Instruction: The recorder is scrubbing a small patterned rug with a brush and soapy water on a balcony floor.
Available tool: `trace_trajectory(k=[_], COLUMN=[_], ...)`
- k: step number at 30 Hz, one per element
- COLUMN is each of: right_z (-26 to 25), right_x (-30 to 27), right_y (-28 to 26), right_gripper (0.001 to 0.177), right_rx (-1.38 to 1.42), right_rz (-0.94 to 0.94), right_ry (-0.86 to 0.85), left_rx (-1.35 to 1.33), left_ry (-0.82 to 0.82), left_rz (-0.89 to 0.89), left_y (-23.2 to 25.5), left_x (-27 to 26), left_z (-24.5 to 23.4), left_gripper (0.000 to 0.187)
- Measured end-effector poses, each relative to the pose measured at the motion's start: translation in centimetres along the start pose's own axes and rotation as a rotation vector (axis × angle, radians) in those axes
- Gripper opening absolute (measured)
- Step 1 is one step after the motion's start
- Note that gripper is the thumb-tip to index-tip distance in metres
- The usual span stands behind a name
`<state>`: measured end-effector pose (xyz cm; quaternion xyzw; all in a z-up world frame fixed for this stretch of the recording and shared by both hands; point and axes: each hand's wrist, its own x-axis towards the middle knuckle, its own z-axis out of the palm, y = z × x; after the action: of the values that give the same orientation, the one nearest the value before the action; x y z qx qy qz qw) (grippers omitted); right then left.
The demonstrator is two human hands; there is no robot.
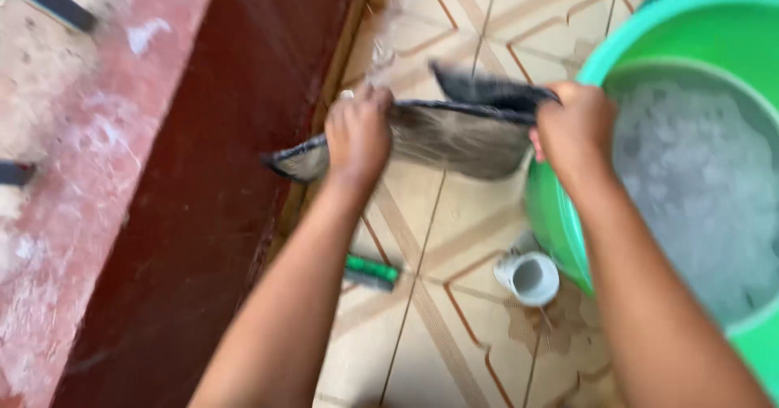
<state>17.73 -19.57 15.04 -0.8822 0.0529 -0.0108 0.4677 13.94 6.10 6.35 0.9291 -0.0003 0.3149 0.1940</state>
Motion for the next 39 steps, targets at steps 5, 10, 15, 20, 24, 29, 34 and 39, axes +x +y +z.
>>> trace_trajectory(k=[5,10,15,20,24,29,34,39], right_z=[1.5,1.4,0.7,3.1,2.4,4.6,3.0,2.9], right_x=[-0.3,1.3,1.4,4.3,2.1,5.3,2.7,4.0], right_y=[2.0,3.4,-0.3,4.1,0.3,8.3,2.5,3.8], right_gripper=[0.024,0.022,0.021,0.015,0.031,0.021,0.027,0.016], right_rx=[-0.329,-0.155,-0.08,-0.354,-0.265,-0.52,-0.424,-0.519], right_rz=[0.106,-0.177,0.077,-0.059,0.139,-0.342,-0.578,0.024], right_ry=[-0.191,0.089,-0.03,-0.068,-0.026,-0.01,0.115,-0.249], left_rx=[0.029,0.028,0.086,0.057,0.194,0.191,0.214,-0.018], left_ry=[-0.275,-0.141,-0.316,-0.527,-0.471,-0.397,-0.348,-0.287], left_rz=[-0.132,-0.12,-0.148,-0.166,-0.12,-0.03,-0.046,-0.052], left_y=[-0.3,-0.1,-0.1,0.1,-0.5,-0.4,0.3,-0.4], left_x=[-3.4,-2.5,-1.1,-5.4,-2.0,-5.7,-1.1,-6.3], left_z=[1.2,-0.6,-1.9,0.1,-1.2,0.0,-5.0,-1.4], left_gripper=[0.019,0.03,0.018,0.019,0.017,0.014,0.009,0.019])
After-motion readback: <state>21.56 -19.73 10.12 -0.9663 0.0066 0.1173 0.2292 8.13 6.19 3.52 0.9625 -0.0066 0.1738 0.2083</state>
